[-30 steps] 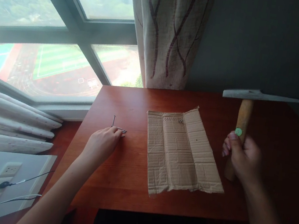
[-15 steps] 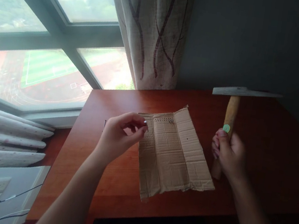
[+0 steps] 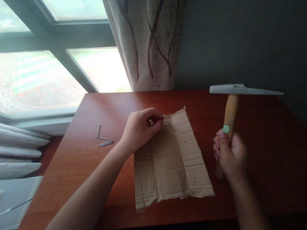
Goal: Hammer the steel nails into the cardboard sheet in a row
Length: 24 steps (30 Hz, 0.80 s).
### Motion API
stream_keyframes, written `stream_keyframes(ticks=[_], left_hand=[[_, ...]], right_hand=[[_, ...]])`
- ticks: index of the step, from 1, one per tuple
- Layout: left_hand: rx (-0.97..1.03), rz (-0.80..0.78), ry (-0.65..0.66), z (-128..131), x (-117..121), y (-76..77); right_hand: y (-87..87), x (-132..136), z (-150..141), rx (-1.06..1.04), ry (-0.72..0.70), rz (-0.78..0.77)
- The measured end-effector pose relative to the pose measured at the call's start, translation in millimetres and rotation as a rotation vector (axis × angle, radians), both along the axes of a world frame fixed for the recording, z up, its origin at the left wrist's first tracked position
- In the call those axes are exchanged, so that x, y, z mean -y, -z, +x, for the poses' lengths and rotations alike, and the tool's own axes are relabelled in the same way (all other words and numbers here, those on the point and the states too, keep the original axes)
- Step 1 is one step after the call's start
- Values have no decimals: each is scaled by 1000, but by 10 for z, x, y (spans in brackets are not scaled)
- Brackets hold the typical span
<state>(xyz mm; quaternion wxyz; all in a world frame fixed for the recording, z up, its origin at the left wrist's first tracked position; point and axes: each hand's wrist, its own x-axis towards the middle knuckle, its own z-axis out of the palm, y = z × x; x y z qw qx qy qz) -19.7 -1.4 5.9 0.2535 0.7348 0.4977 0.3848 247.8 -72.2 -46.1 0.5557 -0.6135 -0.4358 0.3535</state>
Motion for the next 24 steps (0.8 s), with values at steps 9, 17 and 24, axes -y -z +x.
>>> stream_keyframes(ticks=[9,17,24], left_hand=[[-3,-6,12,5,5,0],[4,-16,27,3,8,3],[-28,-12,43,11,7,11]], right_hand=[[-5,-14,1,4,-11,13],[-7,-11,2,-9,-12,5],[-11,-17,-7,-23,-27,-13]])
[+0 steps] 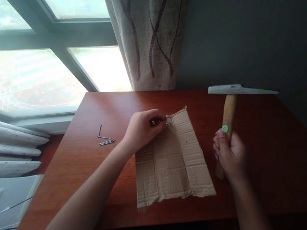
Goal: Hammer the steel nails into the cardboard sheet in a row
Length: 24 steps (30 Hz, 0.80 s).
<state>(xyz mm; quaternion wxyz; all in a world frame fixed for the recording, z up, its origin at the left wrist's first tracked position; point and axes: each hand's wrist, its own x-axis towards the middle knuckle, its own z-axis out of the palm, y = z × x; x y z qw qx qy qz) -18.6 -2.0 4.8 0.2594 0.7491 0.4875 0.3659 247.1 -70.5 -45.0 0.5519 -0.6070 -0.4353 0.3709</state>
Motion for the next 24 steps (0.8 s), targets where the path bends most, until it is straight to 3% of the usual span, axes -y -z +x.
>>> stream_keyframes(ticks=[6,12,15,19,24], left_hand=[[-27,7,-6,4,6,10],[-33,3,-11,9,4,36],[-31,-5,-10,16,-1,39],[-22,-8,0,18,-8,50],[-13,-1,5,14,-13,77]], right_hand=[[-24,-1,-30,34,-44,-7],[-165,46,232,301,-235,-126],[-389,61,373,451,-393,-198],[-811,12,388,637,-600,-272],[-1245,-94,256,850,-656,-255]])
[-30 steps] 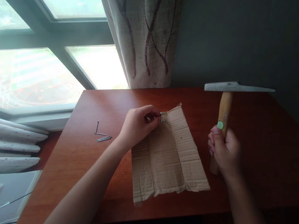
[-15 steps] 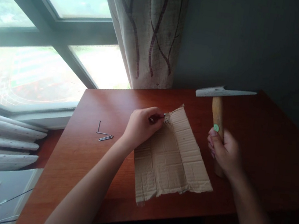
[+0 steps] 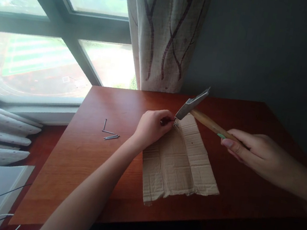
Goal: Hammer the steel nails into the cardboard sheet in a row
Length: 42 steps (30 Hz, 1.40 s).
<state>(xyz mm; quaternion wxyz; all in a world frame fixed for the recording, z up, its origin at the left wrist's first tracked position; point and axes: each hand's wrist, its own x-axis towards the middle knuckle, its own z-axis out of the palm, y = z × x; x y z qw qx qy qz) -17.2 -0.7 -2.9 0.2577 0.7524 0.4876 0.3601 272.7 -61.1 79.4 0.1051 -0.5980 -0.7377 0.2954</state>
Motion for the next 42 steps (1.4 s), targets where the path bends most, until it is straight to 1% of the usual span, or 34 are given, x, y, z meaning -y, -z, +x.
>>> stream_keyframes(ticks=[3,9,13,18,23,28,33,36,38,39,42], left_hand=[[-1,4,-3,0,-5,5],[-18,7,-8,-1,-7,0],[-22,14,1,0,-4,0],[-51,6,-9,2,-10,-14],[-52,9,-10,-2,-6,-12],[-76,2,-12,7,0,-5],[-148,26,28,-17,17,-68],[-240,107,43,-79,109,-151],[-299,153,47,-120,225,-213],[-323,166,71,-133,294,-239],[-373,170,244,-138,503,-275]], right_hand=[[-108,-49,-55,52,-4,26],[-165,-94,-134,140,-33,1],[-162,-77,-127,130,-3,3],[-135,-55,-111,137,-59,8],[-116,-41,-109,115,-38,36],[-107,-46,-153,115,-59,35],[-102,-22,-100,66,-12,-7],[-73,-5,-41,37,16,-18],[-48,3,-8,15,28,-22],[-35,7,4,9,33,-28],[0,24,28,4,43,-54]])
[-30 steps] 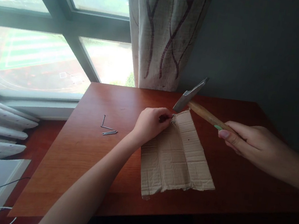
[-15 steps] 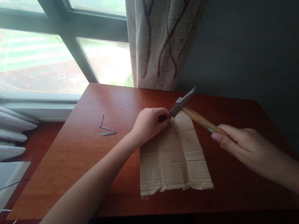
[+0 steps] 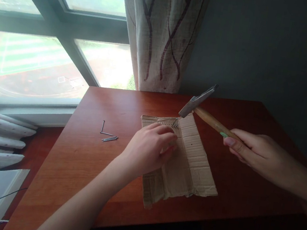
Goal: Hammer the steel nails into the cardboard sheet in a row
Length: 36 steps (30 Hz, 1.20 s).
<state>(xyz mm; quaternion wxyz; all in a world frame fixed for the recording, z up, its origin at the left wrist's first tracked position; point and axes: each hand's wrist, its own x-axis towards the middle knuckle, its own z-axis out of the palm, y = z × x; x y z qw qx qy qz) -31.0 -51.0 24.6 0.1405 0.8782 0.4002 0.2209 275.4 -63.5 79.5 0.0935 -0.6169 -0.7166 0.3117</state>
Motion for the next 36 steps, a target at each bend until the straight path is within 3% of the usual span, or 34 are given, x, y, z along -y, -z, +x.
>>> stream_keyframes(ticks=[3,10,30,36], left_hand=[[-28,-28,81,24,132,47],[54,-21,66,25,165,212],[72,-39,56,29,177,230],[78,-39,55,31,178,232]], right_hand=[[36,25,2,-4,9,-27],[45,89,-34,15,34,-42],[-51,69,-203,78,15,-32],[1,84,-194,78,25,-6]])
